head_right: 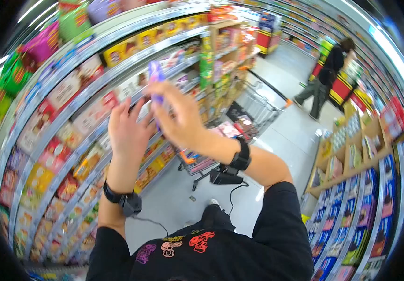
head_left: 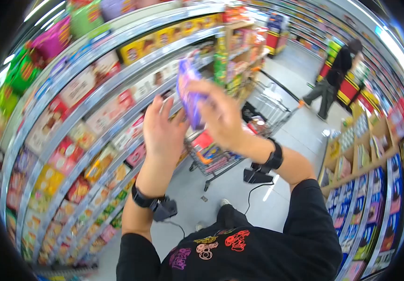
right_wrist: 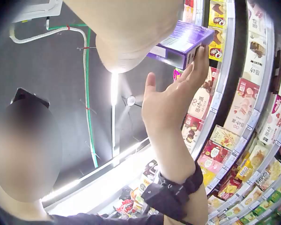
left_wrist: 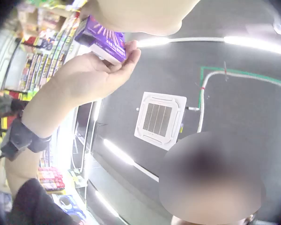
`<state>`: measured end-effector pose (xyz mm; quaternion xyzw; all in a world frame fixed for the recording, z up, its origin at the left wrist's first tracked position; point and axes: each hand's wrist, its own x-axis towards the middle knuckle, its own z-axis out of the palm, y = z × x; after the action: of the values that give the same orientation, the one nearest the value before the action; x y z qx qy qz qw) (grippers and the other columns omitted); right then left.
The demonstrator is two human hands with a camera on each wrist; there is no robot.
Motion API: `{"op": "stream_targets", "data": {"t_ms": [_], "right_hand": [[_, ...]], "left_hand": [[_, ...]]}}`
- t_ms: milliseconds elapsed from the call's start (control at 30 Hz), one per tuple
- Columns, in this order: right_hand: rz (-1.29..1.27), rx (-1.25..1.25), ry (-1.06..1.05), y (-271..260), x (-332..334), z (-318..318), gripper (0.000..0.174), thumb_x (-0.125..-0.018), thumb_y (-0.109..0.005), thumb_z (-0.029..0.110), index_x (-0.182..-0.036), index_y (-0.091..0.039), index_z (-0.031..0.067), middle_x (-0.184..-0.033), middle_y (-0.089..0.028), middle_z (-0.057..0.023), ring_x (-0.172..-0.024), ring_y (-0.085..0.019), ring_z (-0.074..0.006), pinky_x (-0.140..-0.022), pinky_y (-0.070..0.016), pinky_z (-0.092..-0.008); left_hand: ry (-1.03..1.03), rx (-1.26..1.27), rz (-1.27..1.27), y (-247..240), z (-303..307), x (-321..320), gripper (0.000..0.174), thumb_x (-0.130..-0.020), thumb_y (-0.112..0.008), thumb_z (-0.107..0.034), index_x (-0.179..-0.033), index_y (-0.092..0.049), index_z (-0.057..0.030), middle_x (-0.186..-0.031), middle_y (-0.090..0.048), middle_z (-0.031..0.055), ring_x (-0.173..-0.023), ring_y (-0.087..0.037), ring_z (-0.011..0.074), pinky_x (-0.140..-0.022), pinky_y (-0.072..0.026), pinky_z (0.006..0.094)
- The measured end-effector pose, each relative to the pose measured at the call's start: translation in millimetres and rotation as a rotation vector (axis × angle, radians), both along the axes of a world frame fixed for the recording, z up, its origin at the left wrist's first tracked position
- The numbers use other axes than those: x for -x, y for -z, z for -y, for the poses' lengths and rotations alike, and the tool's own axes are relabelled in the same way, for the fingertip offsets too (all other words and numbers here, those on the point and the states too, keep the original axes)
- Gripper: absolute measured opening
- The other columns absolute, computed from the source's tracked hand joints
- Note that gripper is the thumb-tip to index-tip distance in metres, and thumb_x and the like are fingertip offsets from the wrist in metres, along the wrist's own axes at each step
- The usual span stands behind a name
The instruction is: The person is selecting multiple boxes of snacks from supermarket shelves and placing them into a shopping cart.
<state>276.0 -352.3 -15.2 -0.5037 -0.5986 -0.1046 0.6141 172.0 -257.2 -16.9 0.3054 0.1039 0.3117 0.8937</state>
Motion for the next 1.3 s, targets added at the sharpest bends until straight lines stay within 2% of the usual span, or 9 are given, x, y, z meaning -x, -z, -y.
{"op": "stream_targets", "data": {"t_ms": [167,333,433,467,567,767,900,1100,1300], "right_hand": [[0.419,0.071,0.038,55.5,-22.3,73.2,0.034,-0.076,-0.058,0.005,-0.109,-0.052,0.0044,-0.112,-0.053,-0.0143,-0.110,-0.049,-0.0313,-0.101,-0.0274,-0.0493],[0.190,0.252,-0.143,98.2,-79.3,144.2,0.027,-0.077,-0.057,0.005,-0.104,-0.056,0.0041,-0.111,-0.055,-0.0130,-0.108,-0.051,-0.0287,-0.098,-0.0334,-0.0448],[-0.132,0.380,-0.077,103.7,-120.4,197.4,0.021,-0.080,-0.056,0.007,-0.101,-0.058,0.0037,-0.107,-0.058,-0.0119,-0.102,-0.055,-0.0284,-0.092,-0.0405,-0.0384],[-0.195,0.356,0.045,112.5,-136.1,211.1,0.020,-0.083,-0.055,0.011,-0.101,-0.059,0.0039,-0.105,-0.060,-0.0101,-0.097,-0.058,-0.0223,-0.086,-0.0445,-0.0331],[-0.618,0.298,0.331,139.2,-180.3,248.8,0.024,-0.085,-0.055,0.014,-0.106,-0.056,0.0019,-0.099,-0.060,-0.0079,-0.093,-0.056,-0.0160,-0.081,-0.0450,-0.0311],[-1.397,0.151,0.066,164.2,-216.3,290.6,0.040,-0.091,-0.044,0.024,-0.123,-0.043,-0.0005,-0.114,-0.053,-0.0093,-0.101,-0.053,-0.0146,-0.086,-0.0436,-0.0288],[-1.515,0.132,-0.113,163.9,-229.2,290.6,0.041,-0.092,-0.040,0.028,-0.122,-0.045,0.0004,-0.112,-0.056,-0.0083,-0.099,-0.055,-0.0148,-0.082,-0.0461,-0.0298],[-1.656,0.160,-0.147,179.6,-252.5,271.1,0.039,-0.092,-0.041,0.028,-0.119,-0.049,0.0013,-0.107,-0.058,-0.0072,-0.095,-0.057,-0.0143,-0.077,-0.0486,-0.0298],[-1.716,0.146,-0.129,197.6,-293.1,239.7,0.041,-0.088,-0.047,0.017,-0.125,-0.039,0.0026,-0.114,-0.053,-0.0100,-0.096,-0.057,-0.0150,-0.078,-0.0495,-0.0304]], "left_hand": [[0.453,0.015,-0.020,56.3,38.9,-53.4,0.038,-0.086,-0.046,-0.039,-0.108,-0.049,-0.0088,-0.100,-0.058,0.0107,-0.091,-0.057,0.0221,-0.084,-0.0446,0.0376],[0.665,0.163,-0.222,115.2,104.6,-127.4,0.039,-0.086,-0.044,-0.042,-0.098,-0.055,-0.0064,-0.092,-0.061,0.0100,-0.089,-0.058,0.0216,-0.086,-0.0443,0.0355],[0.834,0.250,-0.194,135.5,143.7,-179.8,0.042,-0.086,-0.042,-0.042,-0.101,-0.054,-0.0055,-0.097,-0.060,0.0106,-0.093,-0.057,0.0231,-0.087,-0.0433,0.0395],[0.898,0.325,-0.121,138.1,157.5,-192.2,0.046,-0.085,-0.040,-0.041,-0.109,-0.051,-0.0044,-0.107,-0.057,0.0119,-0.099,-0.055,0.0263,-0.089,-0.0417,0.0451],[0.848,0.352,-0.179,132.0,192.3,-232.6,0.048,-0.085,-0.041,-0.040,-0.115,-0.048,-0.0041,-0.113,-0.055,0.0135,-0.103,-0.054,0.0293,-0.090,-0.0406,0.0472],[0.929,0.590,-0.138,124.6,229.4,-274.4,0.045,-0.084,-0.046,-0.039,-0.113,-0.051,-0.0048,-0.113,-0.054,0.0170,-0.105,-0.052,0.0339,-0.093,-0.0346,0.0568],[0.878,0.552,-0.197,132.0,238.1,-289.8,0.043,-0.082,-0.047,-0.044,-0.103,-0.055,-0.0078,-0.104,-0.058,0.0114,-0.099,-0.054,0.0298,-0.088,-0.0378,0.0495],[0.888,0.750,-0.144,162.4,218.2,-314.0,0.047,-0.084,-0.044,-0.040,-0.111,-0.050,-0.0013,-0.112,-0.053,0.0180,-0.108,-0.047,0.0346,-0.097,-0.0303,0.0581],[0.863,0.628,-0.225,182.9,194.2,-349.7,0.044,-0.083,-0.048,-0.037,-0.113,-0.050,-0.0047,-0.106,-0.058,0.0124,-0.098,-0.056,0.0289,-0.089,-0.0417,0.0478]]}}
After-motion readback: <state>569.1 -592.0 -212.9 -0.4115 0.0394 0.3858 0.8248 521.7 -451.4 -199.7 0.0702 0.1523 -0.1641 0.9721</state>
